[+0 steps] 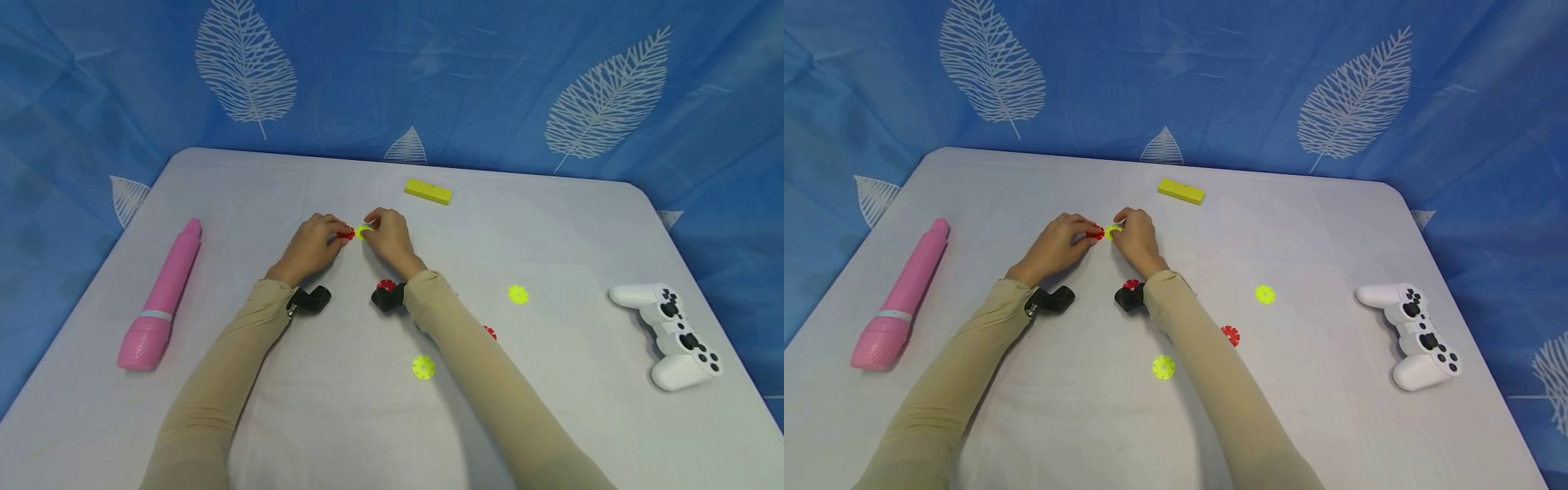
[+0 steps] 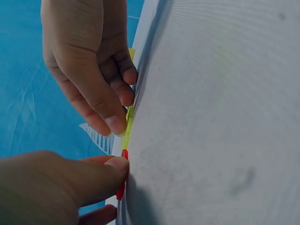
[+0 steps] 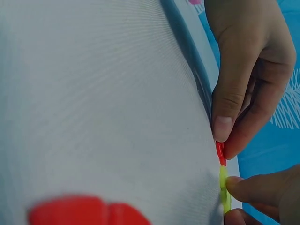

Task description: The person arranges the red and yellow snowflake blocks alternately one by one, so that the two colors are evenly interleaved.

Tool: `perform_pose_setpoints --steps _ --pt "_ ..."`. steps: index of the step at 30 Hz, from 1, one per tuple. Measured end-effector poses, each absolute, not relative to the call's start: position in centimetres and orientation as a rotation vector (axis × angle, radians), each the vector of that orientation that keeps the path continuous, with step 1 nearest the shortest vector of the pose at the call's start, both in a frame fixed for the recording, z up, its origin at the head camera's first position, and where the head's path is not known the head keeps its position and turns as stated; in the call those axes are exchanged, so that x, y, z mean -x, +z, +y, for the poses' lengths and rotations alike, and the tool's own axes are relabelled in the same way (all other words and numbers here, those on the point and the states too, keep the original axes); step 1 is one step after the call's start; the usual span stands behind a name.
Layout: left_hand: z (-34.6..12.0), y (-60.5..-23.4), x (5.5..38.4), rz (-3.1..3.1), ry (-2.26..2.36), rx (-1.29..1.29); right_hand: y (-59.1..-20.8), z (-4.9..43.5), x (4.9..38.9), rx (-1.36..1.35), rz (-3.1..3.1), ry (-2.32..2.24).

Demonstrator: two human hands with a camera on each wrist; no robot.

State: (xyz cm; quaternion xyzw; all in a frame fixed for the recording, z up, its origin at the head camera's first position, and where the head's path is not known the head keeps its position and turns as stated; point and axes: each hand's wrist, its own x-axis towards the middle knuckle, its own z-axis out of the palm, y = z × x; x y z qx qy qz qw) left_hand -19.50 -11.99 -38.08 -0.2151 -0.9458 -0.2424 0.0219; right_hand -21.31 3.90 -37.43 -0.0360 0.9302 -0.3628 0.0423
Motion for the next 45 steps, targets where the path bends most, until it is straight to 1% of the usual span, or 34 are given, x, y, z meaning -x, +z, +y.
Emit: perform_pose_setpoints --steps 18,26,31,38,45 --pt "-11.7 -38.0 19.2 -2.918 -0.724 0.684 -37.1 5.8 19.6 0.239 2.770 -1.265" --pt "-11.0 -37.9 18.8 -2.920 -0.705 0.829 -36.8 6.7 18.5 0.290 2.743 -1.236" --pt "-10.9 -38.3 19.1 -2.943 -0.713 0.868 -36.6 7.3 17.6 0.322 2.720 -1.239" --pt "-10.5 -38.5 19.7 -2.943 -0.657 0.865 -36.1 8.9 15.9 0.424 2.702 -1.264" --pt "-9.7 -37.9 20.0 -2.933 -0.657 0.787 -36.1 11.0 13.9 0.501 2.666 -1.214"
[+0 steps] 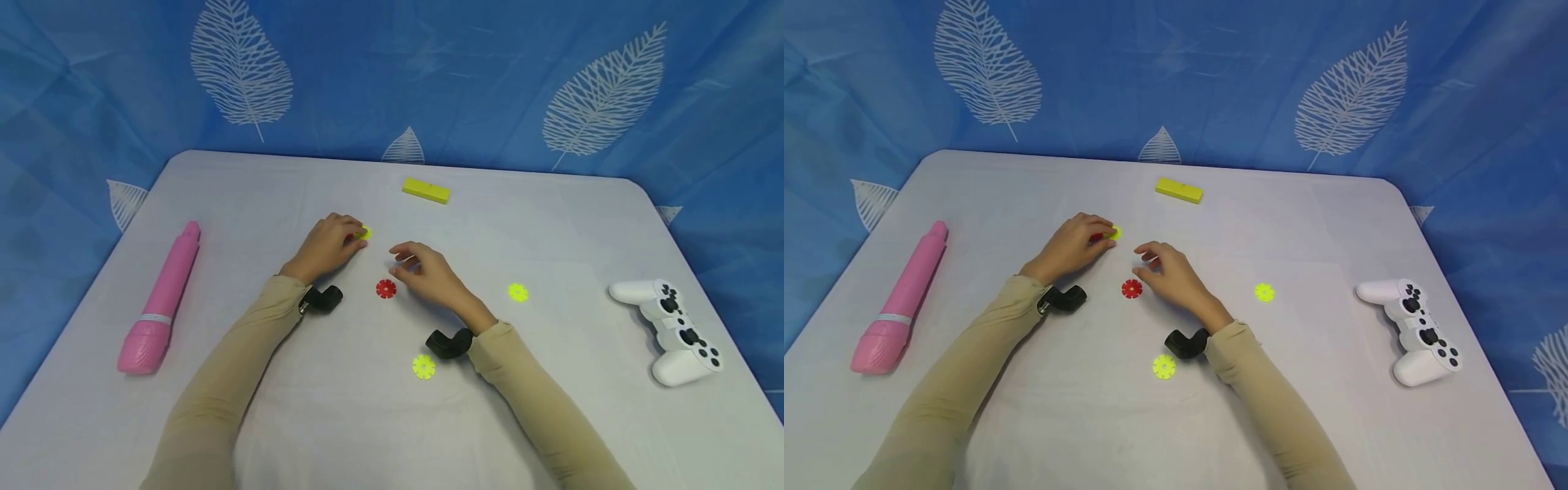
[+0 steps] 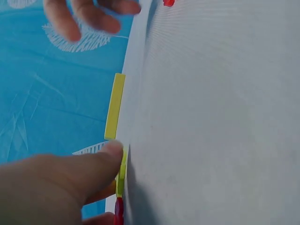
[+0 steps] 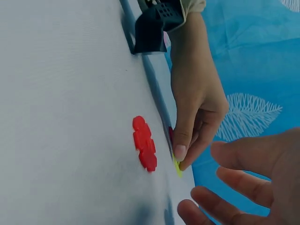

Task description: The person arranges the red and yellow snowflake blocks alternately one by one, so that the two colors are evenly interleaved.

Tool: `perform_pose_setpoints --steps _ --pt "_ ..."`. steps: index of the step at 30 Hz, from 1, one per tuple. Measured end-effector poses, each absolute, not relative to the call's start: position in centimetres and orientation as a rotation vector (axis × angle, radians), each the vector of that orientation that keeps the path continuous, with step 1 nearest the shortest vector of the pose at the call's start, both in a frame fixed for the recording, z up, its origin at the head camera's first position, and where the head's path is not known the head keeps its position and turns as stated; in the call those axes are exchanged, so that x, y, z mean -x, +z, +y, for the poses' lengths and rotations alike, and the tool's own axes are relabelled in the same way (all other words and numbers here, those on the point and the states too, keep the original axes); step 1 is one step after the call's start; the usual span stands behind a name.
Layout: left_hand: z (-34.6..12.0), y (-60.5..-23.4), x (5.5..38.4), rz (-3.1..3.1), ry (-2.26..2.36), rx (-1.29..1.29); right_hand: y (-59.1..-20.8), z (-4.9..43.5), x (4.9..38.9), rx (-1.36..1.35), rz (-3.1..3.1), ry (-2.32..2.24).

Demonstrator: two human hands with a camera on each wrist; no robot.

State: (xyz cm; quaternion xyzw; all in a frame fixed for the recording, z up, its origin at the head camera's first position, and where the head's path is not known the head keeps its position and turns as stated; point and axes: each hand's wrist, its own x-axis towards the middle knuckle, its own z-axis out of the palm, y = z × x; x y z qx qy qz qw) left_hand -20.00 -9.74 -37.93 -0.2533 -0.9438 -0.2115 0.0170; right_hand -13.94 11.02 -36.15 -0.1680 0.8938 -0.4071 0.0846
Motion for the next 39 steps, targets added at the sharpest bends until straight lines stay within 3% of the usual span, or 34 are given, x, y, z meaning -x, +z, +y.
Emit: perform_pose_setpoints --steps 19,39 --pt "-9.0 -38.8 19.9 -2.943 -0.741 0.625 -36.6 10.9 10.7 0.678 2.721 -0.876" --pt "-9.1 -38.5 19.9 -2.935 -0.732 0.627 -36.6 8.5 11.2 0.279 2.890 -0.772"
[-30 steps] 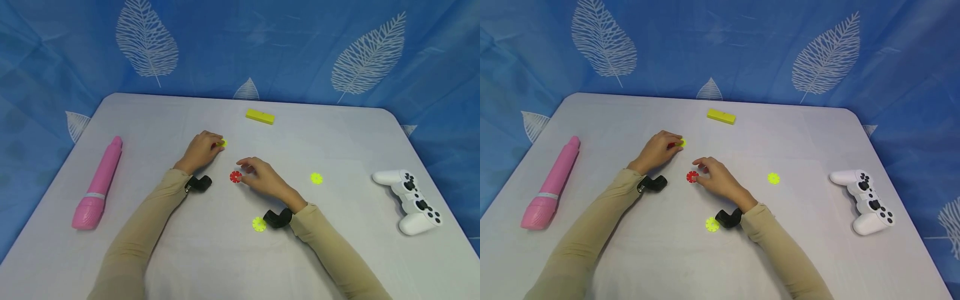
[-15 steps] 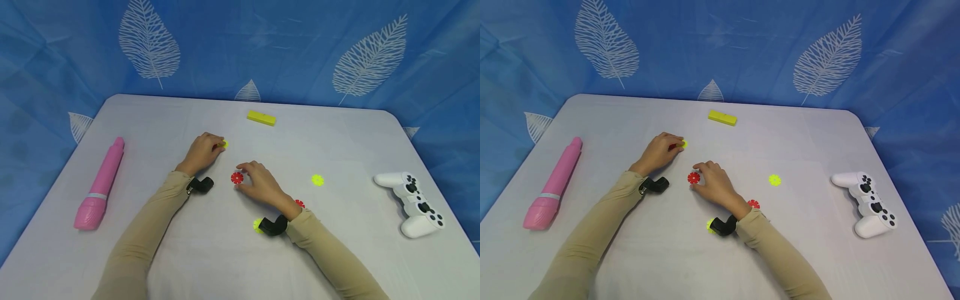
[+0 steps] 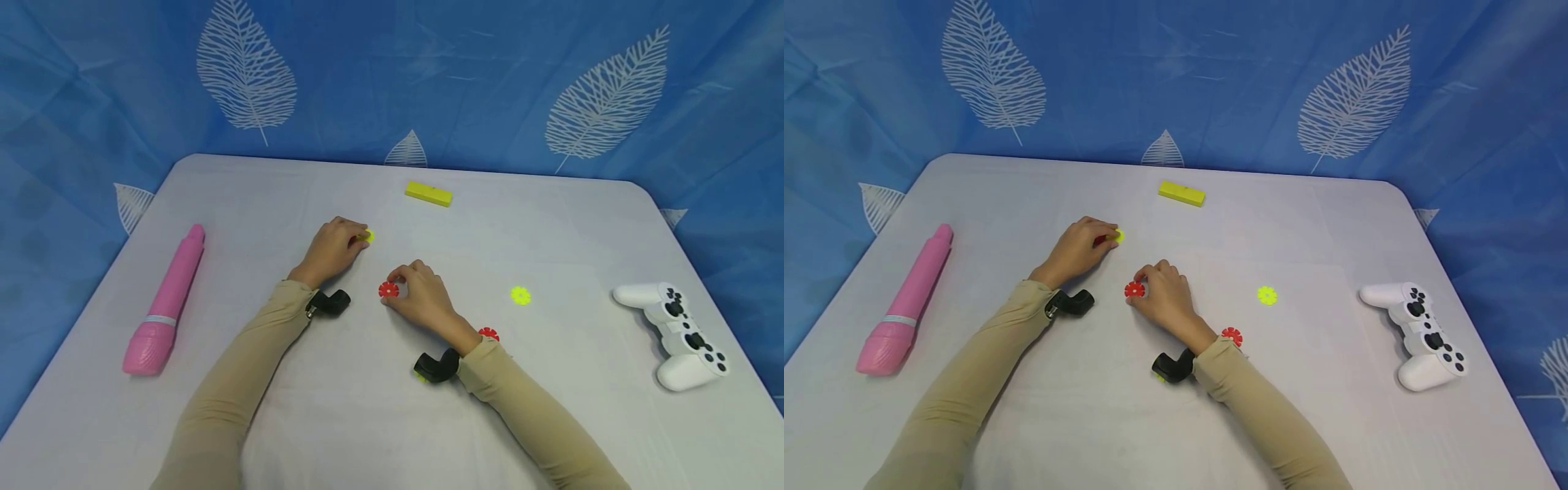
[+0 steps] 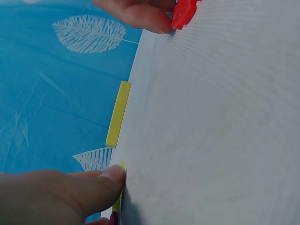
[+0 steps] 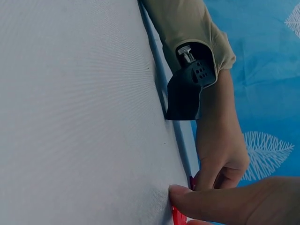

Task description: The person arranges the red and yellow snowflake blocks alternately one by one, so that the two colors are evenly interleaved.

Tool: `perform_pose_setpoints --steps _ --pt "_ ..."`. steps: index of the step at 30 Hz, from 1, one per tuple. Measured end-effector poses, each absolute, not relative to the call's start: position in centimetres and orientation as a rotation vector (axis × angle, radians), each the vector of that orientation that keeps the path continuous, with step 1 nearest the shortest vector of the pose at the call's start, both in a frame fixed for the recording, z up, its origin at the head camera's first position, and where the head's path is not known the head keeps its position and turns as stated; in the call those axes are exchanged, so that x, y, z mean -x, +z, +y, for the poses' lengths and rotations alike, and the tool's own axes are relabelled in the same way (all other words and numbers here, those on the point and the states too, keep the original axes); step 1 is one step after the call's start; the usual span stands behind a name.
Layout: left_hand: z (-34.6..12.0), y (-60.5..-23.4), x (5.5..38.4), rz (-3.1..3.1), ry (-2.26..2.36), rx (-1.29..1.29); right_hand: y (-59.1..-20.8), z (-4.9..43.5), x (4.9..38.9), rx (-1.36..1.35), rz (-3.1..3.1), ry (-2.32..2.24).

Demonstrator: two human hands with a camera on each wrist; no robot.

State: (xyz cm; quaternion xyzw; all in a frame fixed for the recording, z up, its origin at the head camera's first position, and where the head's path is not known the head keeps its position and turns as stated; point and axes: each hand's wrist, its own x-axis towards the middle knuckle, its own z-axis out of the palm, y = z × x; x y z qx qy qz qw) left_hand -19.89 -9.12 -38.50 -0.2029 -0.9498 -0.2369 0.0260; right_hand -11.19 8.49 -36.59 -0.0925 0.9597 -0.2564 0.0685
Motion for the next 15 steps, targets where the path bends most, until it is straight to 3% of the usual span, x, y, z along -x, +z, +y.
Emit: perform_pose_setpoints --steps 15 --pt "-9.23 -38.62 19.87 -2.890 -0.703 0.692 -36.76 8.49 11.00 0.291 2.893 -0.800"
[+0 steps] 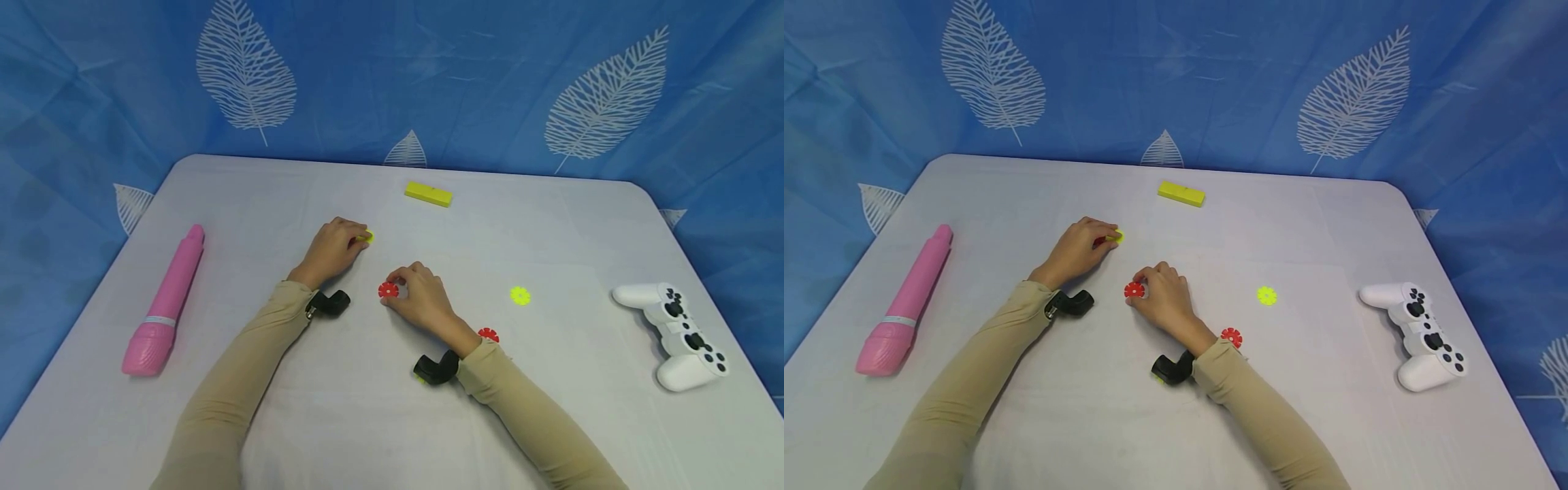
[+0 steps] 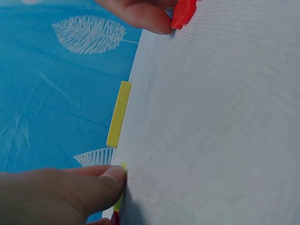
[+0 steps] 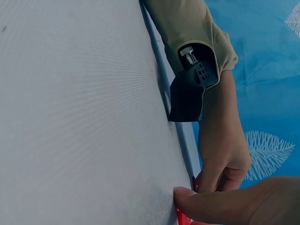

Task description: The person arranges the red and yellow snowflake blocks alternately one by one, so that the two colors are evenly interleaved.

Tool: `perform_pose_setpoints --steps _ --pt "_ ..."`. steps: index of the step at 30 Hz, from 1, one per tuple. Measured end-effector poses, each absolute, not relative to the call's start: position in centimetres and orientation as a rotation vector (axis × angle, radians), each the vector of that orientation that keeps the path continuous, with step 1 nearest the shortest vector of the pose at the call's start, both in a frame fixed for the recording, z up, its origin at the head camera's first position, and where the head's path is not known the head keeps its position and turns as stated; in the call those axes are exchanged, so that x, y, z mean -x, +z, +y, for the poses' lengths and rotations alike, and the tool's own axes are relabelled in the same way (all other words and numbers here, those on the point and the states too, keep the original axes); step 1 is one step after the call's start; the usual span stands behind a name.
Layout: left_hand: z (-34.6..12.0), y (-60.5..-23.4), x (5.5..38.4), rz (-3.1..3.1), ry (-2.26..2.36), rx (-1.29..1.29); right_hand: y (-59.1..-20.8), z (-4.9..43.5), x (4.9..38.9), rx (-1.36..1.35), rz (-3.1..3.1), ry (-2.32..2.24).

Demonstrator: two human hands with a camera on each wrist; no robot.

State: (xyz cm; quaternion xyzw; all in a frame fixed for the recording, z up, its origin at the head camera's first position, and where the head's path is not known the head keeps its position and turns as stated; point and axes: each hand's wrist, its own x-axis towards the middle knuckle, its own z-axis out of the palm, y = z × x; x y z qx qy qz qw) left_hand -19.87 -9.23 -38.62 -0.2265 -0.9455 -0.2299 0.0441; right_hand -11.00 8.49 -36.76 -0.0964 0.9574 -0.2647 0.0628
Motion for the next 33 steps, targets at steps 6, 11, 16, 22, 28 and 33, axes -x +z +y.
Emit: perform_pose_setpoints --steps 6,11,16,22,28,33 --pt "-9.29 -38.64 19.82 -2.882 -0.704 0.702 -36.77 8.38 10.87 0.267 2.893 -0.838" --pt "-9.33 -38.80 19.83 -2.873 -0.701 0.713 -37.01 8.37 10.78 0.271 2.891 -0.914" --pt "-9.38 -38.83 19.82 -2.866 -0.693 0.719 -37.23 8.36 10.77 0.321 2.831 -1.062" --pt "-9.45 -38.76 19.76 -2.860 -0.698 0.726 -37.25 8.39 10.71 0.374 2.775 -1.147" --pt "-9.43 -38.77 19.81 -2.859 -0.691 0.732 -37.22 8.53 10.63 0.475 2.788 -1.115" --pt "-9.38 -38.69 19.77 -2.867 -0.697 0.724 -37.32 8.73 10.63 0.569 2.776 -1.095"
